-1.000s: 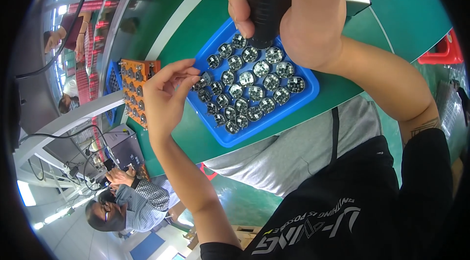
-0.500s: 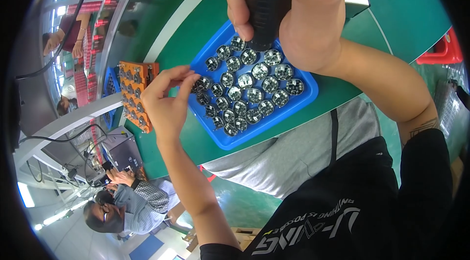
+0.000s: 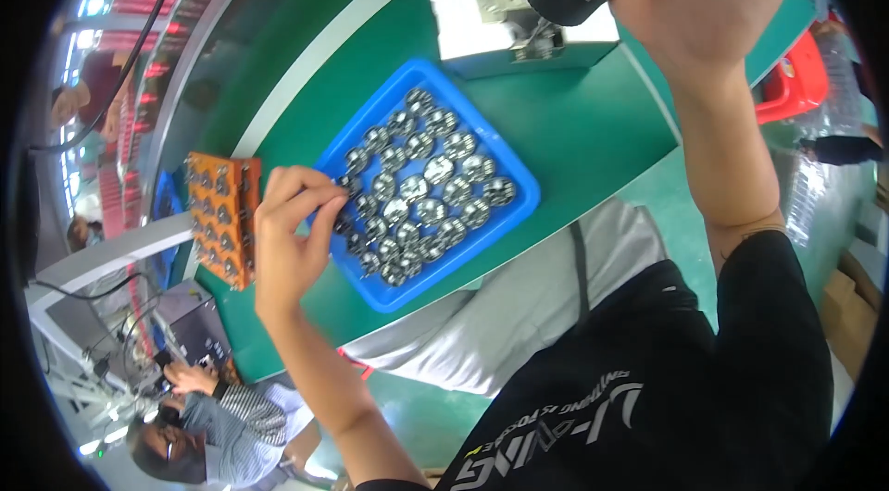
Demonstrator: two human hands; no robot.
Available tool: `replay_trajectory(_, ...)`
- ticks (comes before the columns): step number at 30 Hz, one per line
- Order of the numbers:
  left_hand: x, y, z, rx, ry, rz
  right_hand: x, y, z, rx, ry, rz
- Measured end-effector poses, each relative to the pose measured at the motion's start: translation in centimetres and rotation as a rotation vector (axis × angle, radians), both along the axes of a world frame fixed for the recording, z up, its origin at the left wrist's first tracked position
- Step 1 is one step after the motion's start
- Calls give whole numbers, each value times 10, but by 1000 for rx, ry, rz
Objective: The person assembles electronic components onto circuit boards using an electric screwdriver, securing them with screws from a screw feeder.
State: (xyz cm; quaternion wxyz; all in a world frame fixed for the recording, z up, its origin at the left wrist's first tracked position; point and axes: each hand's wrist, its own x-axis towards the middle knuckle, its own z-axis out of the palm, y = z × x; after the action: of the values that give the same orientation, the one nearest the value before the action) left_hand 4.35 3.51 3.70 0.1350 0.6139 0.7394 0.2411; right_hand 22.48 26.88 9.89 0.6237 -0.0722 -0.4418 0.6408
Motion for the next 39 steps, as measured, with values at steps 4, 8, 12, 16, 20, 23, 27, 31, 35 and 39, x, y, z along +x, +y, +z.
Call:
replay_trajectory(4,3,6,11,-64,96,-78,20,13,19,-87,-86,-255)
replay_trajectory(8,2,11,10,-87,85,-84,35,31,10,68,234,304)
replay_trajectory(12,-4,3,-4,35,56,-57,20,-1,4,-65,-24,125)
replay_trajectory(16,-7,2,-9,141,43,-52,1,24,-22,27,455,778)
replay_trajectory(20,-17,-2,-11,212,-61,-74,5,20,-12,-104,365,717)
replay_trajectory(23,-28,-8,-19,204,-183,-81,-11,-20,-6,-137,51,462)
replay_trajectory(27,-36,-13,-23,220,-181,-97,-24,-64,2,-215,-427,-53)
replay_trajectory(31,-36,-17,-23,260,-151,-99,-44,-89,-35,246,-561,194)
replay_trajectory(35,-38,-20,-29,265,-115,-74,-74,-112,-36,196,-560,405)
replay_trajectory(39,-36,-19,-30,274,-133,-52,-94,-94,-71,12,-194,857)
